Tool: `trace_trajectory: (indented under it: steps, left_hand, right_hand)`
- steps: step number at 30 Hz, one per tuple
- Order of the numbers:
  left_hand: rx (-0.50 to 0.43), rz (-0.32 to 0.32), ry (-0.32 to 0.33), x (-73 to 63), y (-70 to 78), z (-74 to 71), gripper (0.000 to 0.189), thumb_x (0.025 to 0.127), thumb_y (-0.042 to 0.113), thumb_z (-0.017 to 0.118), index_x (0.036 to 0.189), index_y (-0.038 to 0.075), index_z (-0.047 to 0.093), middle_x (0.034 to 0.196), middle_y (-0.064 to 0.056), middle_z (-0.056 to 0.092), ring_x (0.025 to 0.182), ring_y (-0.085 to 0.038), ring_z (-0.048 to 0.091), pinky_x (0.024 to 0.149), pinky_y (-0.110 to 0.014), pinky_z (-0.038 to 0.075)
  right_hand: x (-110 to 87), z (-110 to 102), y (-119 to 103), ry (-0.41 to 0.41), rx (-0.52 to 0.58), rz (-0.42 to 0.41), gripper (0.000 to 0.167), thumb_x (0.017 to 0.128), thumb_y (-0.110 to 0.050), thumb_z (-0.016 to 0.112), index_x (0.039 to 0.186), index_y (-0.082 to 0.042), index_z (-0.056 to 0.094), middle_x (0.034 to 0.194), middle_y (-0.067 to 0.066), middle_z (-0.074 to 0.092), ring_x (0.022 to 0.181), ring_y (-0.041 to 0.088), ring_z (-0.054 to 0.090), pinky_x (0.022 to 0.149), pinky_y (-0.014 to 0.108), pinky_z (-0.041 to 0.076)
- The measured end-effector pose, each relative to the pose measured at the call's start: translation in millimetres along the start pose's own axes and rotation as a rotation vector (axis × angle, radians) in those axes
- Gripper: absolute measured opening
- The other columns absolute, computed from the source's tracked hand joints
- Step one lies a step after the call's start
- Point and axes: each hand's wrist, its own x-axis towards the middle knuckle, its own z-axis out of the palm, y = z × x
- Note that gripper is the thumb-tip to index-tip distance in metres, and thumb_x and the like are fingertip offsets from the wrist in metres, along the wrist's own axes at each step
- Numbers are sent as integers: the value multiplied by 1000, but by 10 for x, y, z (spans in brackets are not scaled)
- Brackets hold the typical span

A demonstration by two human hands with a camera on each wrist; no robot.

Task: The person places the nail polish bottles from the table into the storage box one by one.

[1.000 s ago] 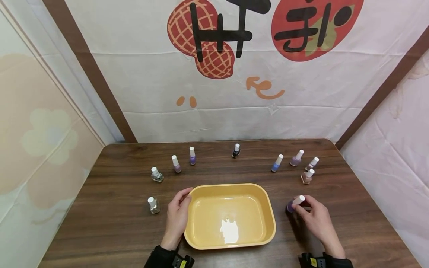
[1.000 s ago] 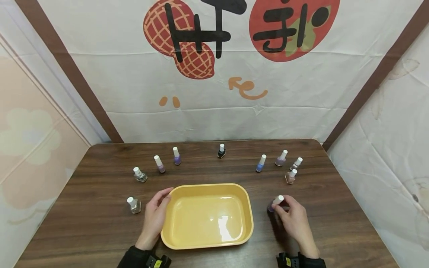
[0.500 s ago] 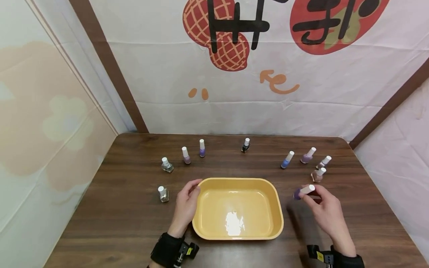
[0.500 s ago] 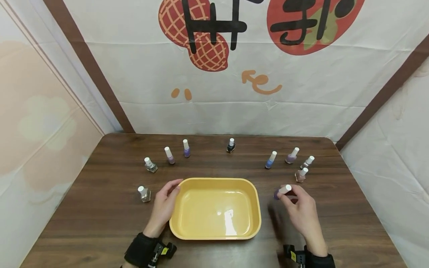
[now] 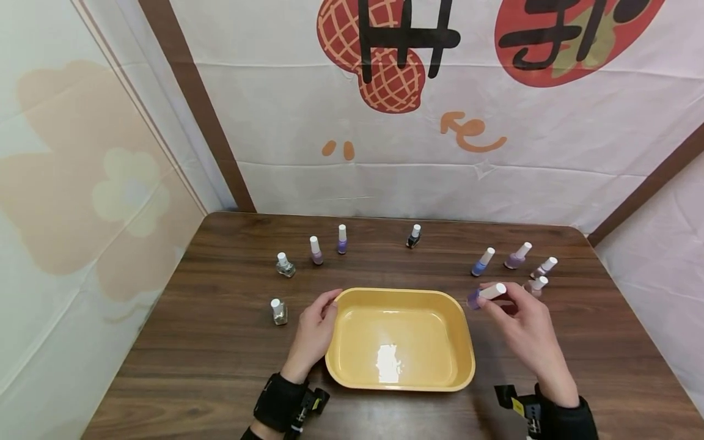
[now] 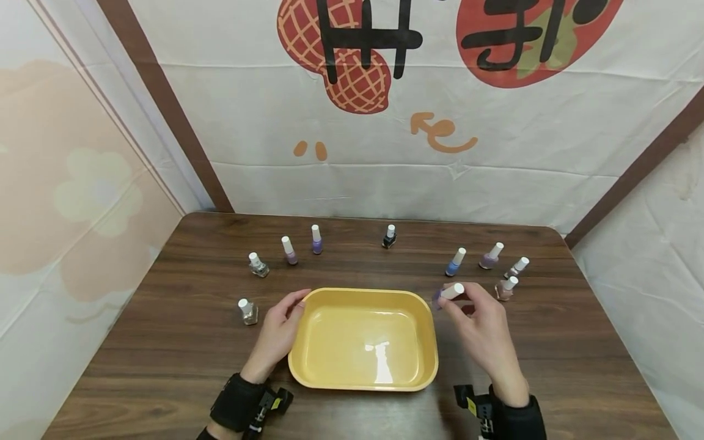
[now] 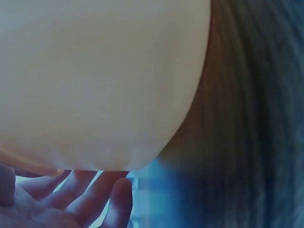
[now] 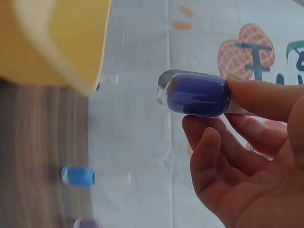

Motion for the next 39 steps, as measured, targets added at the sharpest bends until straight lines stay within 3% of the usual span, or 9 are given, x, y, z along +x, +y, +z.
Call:
trace_trajectory:
  steps: [4, 12, 19, 30, 39]
  left_hand:
    - [63, 36, -19, -14, 21, -37, 33, 101, 14, 45, 131, 8, 59, 124, -12, 65, 107, -22, 64, 91, -41, 52]
    - [163, 100, -17, -51, 66, -93, 34, 100, 11, 46, 131, 5, 59, 124, -13, 65, 108, -21, 62, 93, -42, 50]
    - [204, 211, 4, -68, 95, -108, 33, 97, 4, 48, 127, -1, 59, 125, -17, 64, 113, -28, 62, 94, -45, 50]
    - [252, 261, 6, -96, 85, -126, 35, 95, 0, 47, 127, -3, 59, 124, -18, 64, 115, -30, 61, 97, -44, 49]
    - [248, 260, 1, -91, 83, -134, 35, 94, 0, 47, 126, -4, 60, 125, -18, 64, 116, -30, 61, 98, -44, 49]
  right_hand:
    - [75, 89, -84, -20, 9, -47, 19, 85, -8, 72, 104, -6, 68, 100, 7, 72, 85, -8, 61, 71, 8, 49]
    - [185, 335, -304, -115, 13, -106, 18, 86, -8, 71, 104, -8, 67, 95, 3, 71, 80, 5, 63, 68, 23, 54]
    - [297, 609, -509, -208, 64, -155, 15, 86, -9, 71, 100, -8, 67, 93, 2, 69, 78, 11, 63, 67, 23, 53]
    - [394, 1015, -681, -369, 141, -165, 9, 86, -10, 72, 90, -12, 64, 86, -4, 65, 80, 10, 64, 68, 22, 54]
    - [432, 1214, -755, -480, 122, -157, 5, 88, -13, 70, 89, -13, 65, 90, -3, 65, 90, 15, 66, 70, 22, 54]
